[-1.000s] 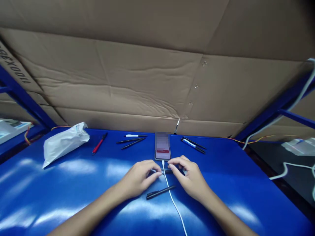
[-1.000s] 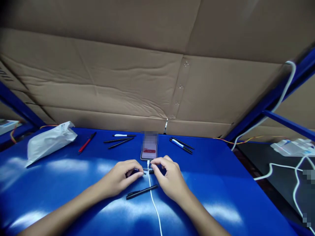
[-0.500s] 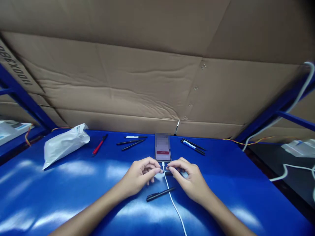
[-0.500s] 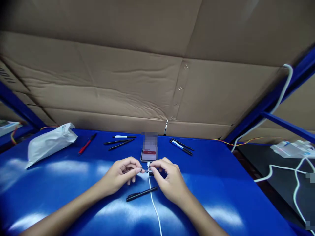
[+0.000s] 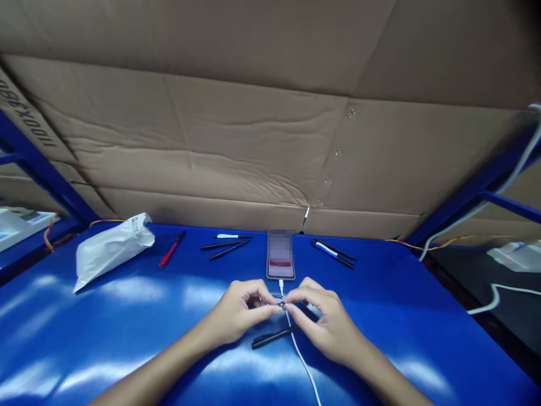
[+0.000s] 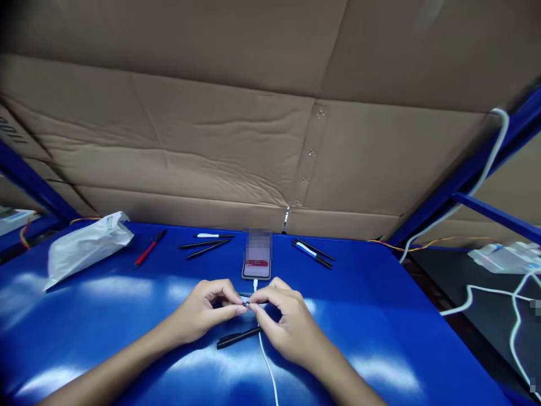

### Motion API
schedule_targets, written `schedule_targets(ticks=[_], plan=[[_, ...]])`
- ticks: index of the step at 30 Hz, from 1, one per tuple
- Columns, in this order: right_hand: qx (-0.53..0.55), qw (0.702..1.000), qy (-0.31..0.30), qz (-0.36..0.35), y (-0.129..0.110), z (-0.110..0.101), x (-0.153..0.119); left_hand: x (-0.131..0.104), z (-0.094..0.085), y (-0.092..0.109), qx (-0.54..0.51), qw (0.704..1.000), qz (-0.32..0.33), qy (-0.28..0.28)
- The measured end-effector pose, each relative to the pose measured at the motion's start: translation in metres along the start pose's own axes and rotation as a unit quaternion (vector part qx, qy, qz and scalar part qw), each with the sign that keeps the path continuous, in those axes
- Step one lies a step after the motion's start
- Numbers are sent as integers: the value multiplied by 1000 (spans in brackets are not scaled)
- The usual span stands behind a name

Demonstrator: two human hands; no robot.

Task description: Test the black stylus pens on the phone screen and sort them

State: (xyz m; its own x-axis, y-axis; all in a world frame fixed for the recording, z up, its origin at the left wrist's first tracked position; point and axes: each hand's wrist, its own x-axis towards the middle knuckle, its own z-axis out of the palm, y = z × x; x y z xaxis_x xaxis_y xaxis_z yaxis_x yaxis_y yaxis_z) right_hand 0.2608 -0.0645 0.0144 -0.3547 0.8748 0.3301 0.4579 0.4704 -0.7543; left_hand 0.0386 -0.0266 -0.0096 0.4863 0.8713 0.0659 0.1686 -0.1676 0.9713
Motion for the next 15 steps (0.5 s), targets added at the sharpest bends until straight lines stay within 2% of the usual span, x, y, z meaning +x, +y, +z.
schedule_targets(ticks=[10,15], plan=[[13,999,11,-27,-2,1,-1,1,-1,2,1,1000,-4,17],[22,999,0,-25,-4,2,-2,1,0,6,-22,998,57,8]])
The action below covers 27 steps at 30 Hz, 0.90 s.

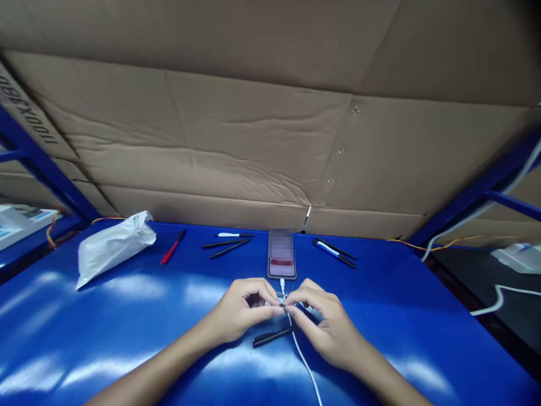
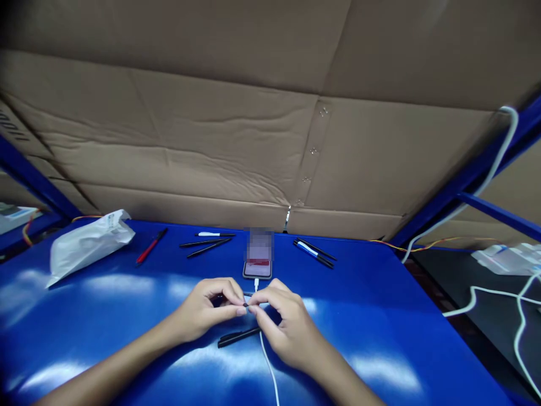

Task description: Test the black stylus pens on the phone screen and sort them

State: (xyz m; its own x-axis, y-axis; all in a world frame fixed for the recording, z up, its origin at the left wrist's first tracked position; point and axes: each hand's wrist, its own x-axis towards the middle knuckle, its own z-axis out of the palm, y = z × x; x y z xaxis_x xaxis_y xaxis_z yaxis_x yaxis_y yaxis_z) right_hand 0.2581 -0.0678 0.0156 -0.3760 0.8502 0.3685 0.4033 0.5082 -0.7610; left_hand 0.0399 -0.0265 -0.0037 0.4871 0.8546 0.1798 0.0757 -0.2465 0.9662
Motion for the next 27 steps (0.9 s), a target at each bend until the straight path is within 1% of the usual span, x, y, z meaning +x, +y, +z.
schedule_targets(ticks=[2,4,8,11,15,18,21,25,27], plan=[[4,1000,-3,0,0,1,0,1,0,1,-4,1000,17,4],[4,1000,6,-7,1,3,1,1,-1,1,4,1000,19,2],[-17,998,52,-16,5,3,3,1,-3,3,17,999,18,-34],[-32,997,64,-33,6,2,3,1,-3,3,8,999,9,-49],[-60,993,46,-90,5,2,2,0,-2,0,19,999,-43,-25],[-80,990,42,-108,4,2,2,0,-2,-1,43,997,-58,-9],[-90,989,44,-106,4,1,2,0,-2,-1,43,998,-44,-12],[-88,989,18,-113,5,1,1,0,-1,-3,21,999,5,-26],[-78,991,12,-104,4,2,0,0,0,-4,22,999,26,-29]])
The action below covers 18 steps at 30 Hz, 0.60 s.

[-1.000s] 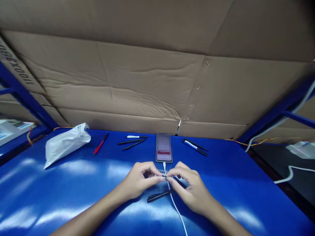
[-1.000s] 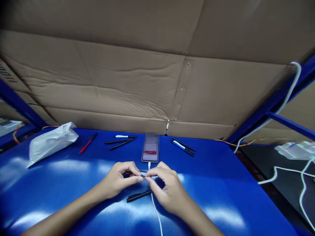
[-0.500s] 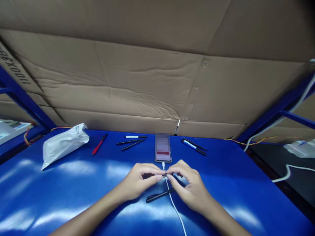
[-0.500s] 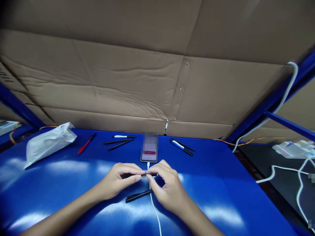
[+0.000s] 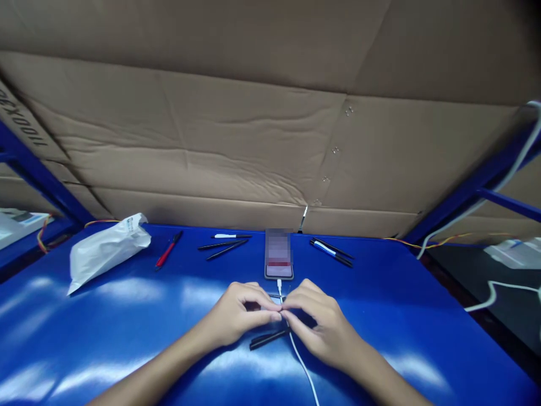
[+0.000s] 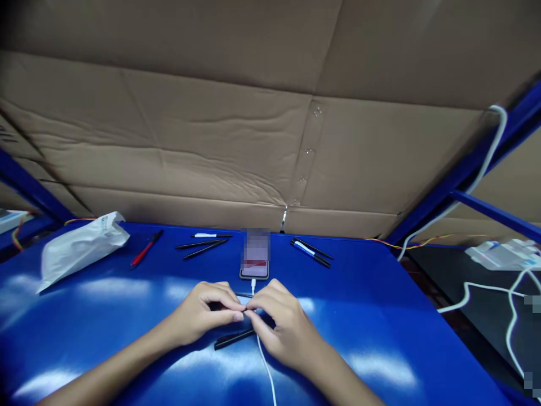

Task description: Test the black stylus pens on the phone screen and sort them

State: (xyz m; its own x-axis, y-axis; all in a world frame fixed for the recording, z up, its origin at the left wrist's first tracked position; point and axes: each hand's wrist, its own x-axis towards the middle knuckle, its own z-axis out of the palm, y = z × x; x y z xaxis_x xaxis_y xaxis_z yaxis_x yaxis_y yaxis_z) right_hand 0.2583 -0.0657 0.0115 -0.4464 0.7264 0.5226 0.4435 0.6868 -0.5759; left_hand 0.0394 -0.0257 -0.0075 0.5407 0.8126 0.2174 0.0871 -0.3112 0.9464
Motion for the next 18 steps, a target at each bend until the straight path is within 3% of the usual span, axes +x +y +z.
schedule_targets(ticks=[4,8,13,18], plan=[[-7,1000,3,27,3,-5,2,0,-2,1,75,997,28,4],[-107,991,23,75,26,-27,4,1,-11,-1,231,971,58,12],[-200,968,-45,145,63,-48,-3,2,-20,-15,349,936,37,-2],[-224,959,-84,150,64,-48,-7,2,-18,-18,365,931,22,-5]])
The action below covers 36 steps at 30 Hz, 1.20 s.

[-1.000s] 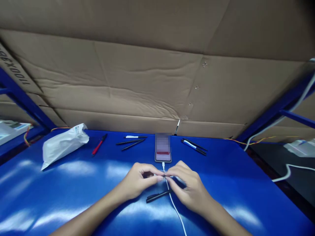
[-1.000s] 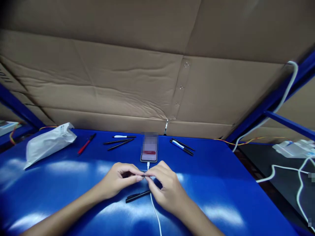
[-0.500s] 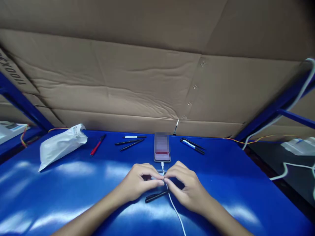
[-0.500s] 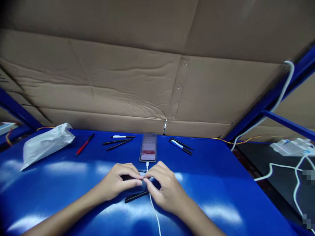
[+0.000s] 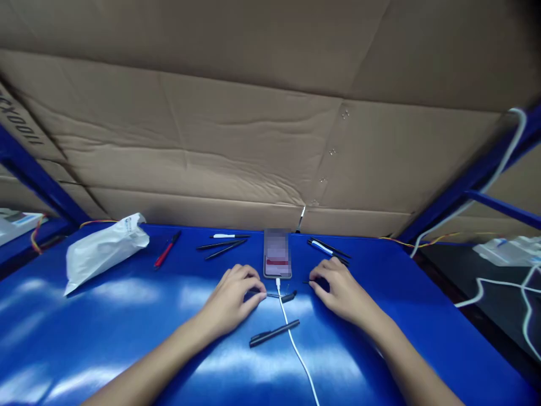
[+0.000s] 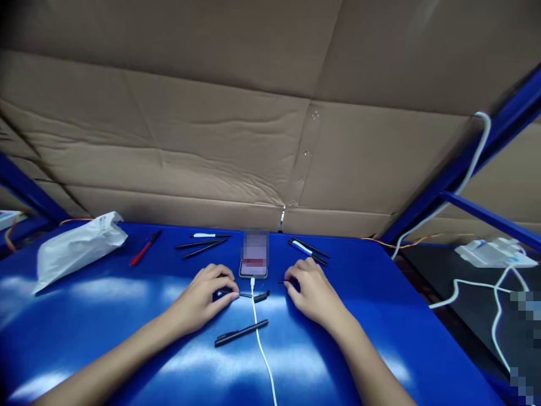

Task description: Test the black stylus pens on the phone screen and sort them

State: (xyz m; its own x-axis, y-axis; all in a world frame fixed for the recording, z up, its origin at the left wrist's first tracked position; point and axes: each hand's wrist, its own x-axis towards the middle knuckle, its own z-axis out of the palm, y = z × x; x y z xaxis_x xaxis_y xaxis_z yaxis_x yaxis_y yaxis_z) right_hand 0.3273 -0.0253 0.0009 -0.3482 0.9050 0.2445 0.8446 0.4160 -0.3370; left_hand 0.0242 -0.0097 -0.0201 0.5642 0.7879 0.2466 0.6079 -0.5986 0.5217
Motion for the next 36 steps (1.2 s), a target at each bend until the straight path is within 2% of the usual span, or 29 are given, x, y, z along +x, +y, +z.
schedule_targets(ticks=[5,11,15,21,36], plan=[[43,998,-18,-38,-25,-3,-3,1,0,2,-9,1000,-2,3],[20,998,-19,-64,-47,13,-4,1,0,2,-16,1000,8,5],[15,997,-22,-68,-48,20,-3,1,1,2,-19,1000,7,6],[51,996,-40,-58,-44,13,-4,1,1,2,-27,1000,9,11],[4,999,-17,-49,-40,16,-1,2,1,3,-24,999,12,21]])
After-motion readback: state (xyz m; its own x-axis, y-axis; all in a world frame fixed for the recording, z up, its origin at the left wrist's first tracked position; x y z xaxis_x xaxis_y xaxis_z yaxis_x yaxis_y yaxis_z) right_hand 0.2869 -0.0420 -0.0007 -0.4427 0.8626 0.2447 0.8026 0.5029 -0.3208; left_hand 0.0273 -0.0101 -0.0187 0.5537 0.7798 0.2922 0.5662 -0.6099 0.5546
